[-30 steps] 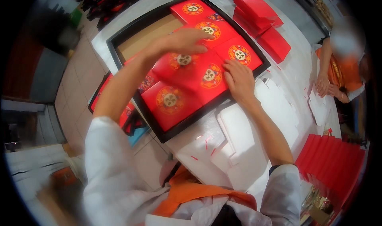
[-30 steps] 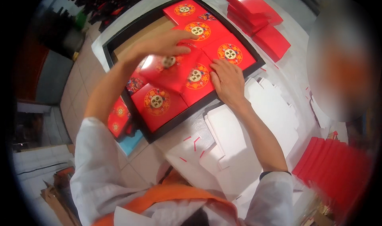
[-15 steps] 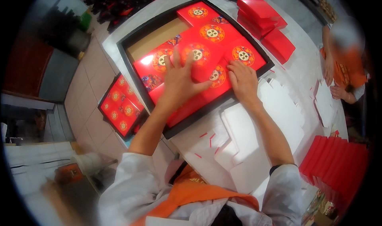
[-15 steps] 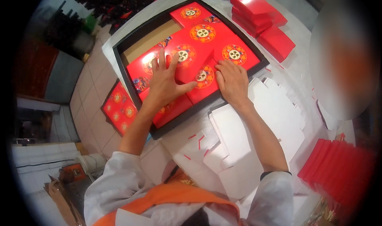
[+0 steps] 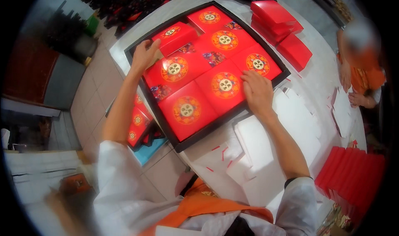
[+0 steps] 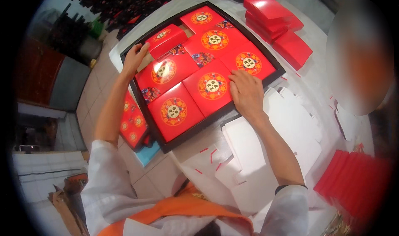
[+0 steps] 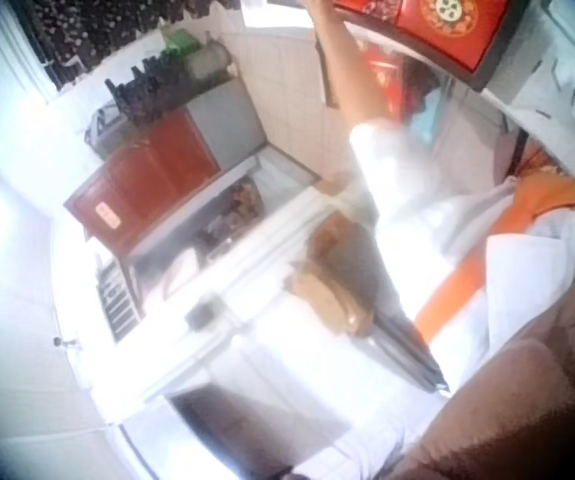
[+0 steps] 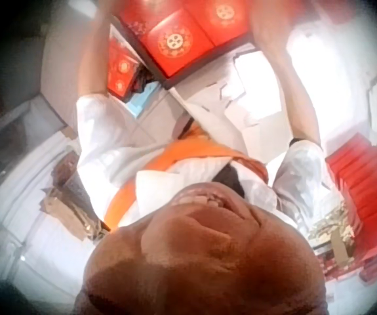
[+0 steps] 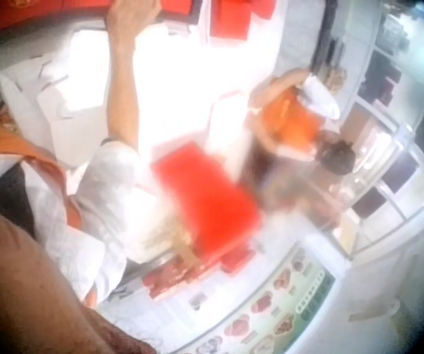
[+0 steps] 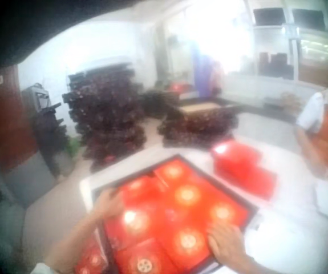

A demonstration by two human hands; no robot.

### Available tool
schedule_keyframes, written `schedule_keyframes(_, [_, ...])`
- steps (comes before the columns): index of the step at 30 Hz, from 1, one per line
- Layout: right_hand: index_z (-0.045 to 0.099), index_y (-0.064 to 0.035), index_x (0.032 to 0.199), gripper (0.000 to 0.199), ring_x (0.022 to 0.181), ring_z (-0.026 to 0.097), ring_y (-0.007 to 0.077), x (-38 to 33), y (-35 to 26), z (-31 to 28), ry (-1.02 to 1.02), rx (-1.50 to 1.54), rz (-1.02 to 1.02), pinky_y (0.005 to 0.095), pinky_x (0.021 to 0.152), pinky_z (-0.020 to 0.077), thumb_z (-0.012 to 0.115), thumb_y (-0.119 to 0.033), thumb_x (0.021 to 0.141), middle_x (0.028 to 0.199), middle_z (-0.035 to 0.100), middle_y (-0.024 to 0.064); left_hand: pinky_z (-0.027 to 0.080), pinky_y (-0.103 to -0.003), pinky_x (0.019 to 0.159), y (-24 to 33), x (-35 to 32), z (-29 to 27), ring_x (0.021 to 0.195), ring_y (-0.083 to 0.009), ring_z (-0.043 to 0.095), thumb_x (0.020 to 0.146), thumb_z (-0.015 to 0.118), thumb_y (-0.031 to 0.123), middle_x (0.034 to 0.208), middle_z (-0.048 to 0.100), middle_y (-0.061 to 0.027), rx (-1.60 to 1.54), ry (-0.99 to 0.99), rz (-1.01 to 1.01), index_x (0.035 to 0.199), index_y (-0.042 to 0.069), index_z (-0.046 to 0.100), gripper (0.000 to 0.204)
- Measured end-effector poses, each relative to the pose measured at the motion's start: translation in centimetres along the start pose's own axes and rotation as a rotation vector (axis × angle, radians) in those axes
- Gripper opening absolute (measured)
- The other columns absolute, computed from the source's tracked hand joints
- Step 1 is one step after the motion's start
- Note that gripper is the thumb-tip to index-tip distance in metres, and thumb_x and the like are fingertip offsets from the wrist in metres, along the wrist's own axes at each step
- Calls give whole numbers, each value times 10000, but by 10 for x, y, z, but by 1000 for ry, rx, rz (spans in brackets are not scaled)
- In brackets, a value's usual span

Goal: The person folds red paper sheets into small rectangular boxes by hand. They repeatedly pick up a sheet, fold it into a box shape, and place the finished box into a larger black tray containing other completed boxes. The person works at a white table with stacks of red paper and white foam inserts nearby.

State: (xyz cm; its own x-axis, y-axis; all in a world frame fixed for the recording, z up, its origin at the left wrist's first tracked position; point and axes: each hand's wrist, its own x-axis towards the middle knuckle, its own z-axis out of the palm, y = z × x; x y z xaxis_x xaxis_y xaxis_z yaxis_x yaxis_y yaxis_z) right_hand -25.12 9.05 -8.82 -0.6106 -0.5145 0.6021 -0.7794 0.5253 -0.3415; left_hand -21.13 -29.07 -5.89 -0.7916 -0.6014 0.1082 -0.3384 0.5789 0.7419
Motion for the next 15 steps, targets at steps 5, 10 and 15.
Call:
schedule_keyframes(5, [622,-56,924,153,1024,539,198,-1,3,-4,4,-9,5,335,862,366,555,-120,803,1033,608,61,470,-308,666,-1,35,19,787,-154,569,764,601,521,907,577,-110,-337,-262,-472,958,46,570,514])
schedule_keyframes(10, [623,-51,906,140,1003,550,205,2,-3,0,30,33,-31,332,846,377,558,-112,797,1010,617,66,438,-286,423,-34,67,36,485,-127,481,751,643,468,658,533,-55,-738,-148,-737,819,81,532,408])
schedule_keyframes(15, [624,-48,891,132,980,558,206,-1,4,-2,54,21,-24,331,835,379,560,-106,791,979,622,68,449,-227,501,8,42,25,483,-102,457,722,660,237,690,552,-45,-1056,-360,-657,846,109,518,229])
